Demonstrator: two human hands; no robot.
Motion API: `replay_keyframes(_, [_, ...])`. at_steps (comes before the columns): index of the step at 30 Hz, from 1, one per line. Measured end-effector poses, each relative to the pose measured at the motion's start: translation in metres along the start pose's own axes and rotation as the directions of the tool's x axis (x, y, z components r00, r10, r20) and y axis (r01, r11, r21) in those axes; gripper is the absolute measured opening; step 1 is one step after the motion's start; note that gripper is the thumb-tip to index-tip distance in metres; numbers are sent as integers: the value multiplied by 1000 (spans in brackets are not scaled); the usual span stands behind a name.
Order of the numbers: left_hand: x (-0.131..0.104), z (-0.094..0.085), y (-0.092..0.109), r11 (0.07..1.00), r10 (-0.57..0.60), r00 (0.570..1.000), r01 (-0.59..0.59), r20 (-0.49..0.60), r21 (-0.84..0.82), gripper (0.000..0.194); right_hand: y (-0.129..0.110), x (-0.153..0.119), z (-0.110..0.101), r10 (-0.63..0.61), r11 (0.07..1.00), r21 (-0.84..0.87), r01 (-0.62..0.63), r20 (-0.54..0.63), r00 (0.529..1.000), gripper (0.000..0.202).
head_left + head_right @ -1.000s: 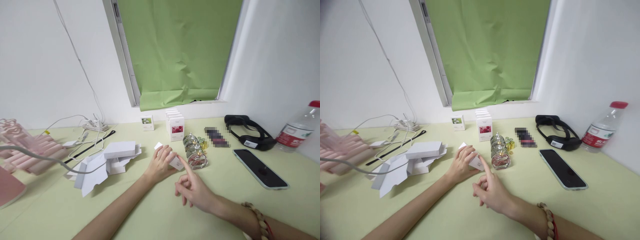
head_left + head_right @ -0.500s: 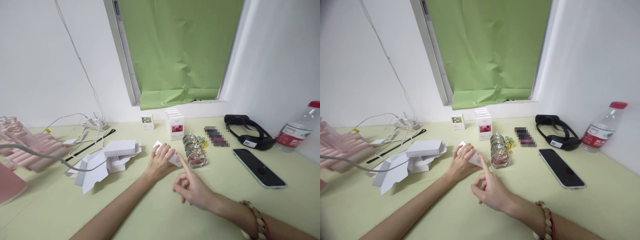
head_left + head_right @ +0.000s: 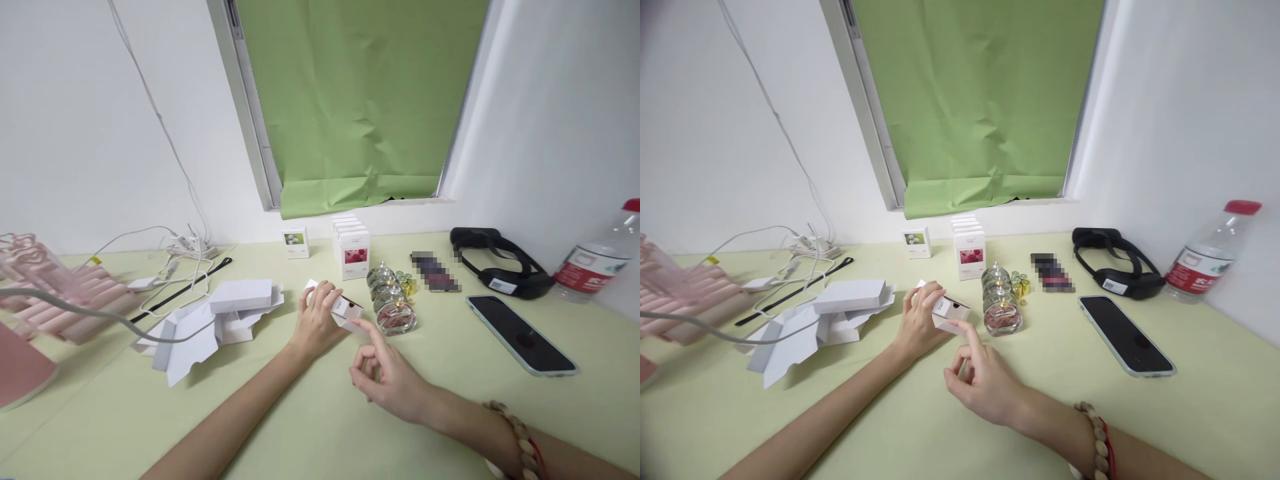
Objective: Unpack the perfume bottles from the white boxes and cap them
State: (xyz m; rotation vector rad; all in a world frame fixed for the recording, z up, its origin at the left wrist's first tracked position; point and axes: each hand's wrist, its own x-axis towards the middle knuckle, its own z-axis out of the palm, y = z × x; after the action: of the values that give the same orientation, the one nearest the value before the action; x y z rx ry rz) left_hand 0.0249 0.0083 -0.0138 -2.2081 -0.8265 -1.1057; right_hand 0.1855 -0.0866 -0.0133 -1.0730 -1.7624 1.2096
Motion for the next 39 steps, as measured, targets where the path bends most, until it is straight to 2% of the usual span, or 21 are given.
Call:
replay_keyframes(5, [-1,-3,-1,998,47,997,-45,63,-37,47,-3,0,-2,5,999,-41,-1,101,995,55])
replay_keyframes(8, [-3,-1,-4,995,19,999,-15,37,-99,51,-3,0,-4,24,998,-59,-16,120,993,54])
replay_keyframes(11, [-4,1,-8,985,-13,1000,11,-6,-172,52,-2,0,-5,28,999,-48,-24,99,995,52])
replay_keyframes(15, [-3,0,-9,977,-12,1000,11,-3,-212,48,0,3,-7,10,999,-38,-8,51,999,47])
replay_keyframes(18, [-1,-2,-7,980,13,1000,-14,-4,-200,47,0,4,-7,3,1000,-16,-2,26,1000,46])
replay_keyframes(24, [1,-3,-2,991,40,999,-41,-16,-126,39,1,6,-6,45,997,68,-43,-31,999,57])
replay_keyframes(28, [0,-1,-1,979,98,994,-87,53,-185,39,5,9,-6,89,994,68,-87,-24,996,57])
replay_keyframes(31, [0,0,0,977,62,995,-43,85,-208,37,7,10,-8,100,993,60,-98,-20,995,55])
replay_keyframes(34, [0,0,0,981,29,995,-11,91,-193,27,8,12,-9,84,995,60,-82,-34,996,52])
replay_keyframes(39, [1,-2,2,968,157,986,-143,53,-207,18,7,14,-12,80,995,70,-75,-60,995,56])
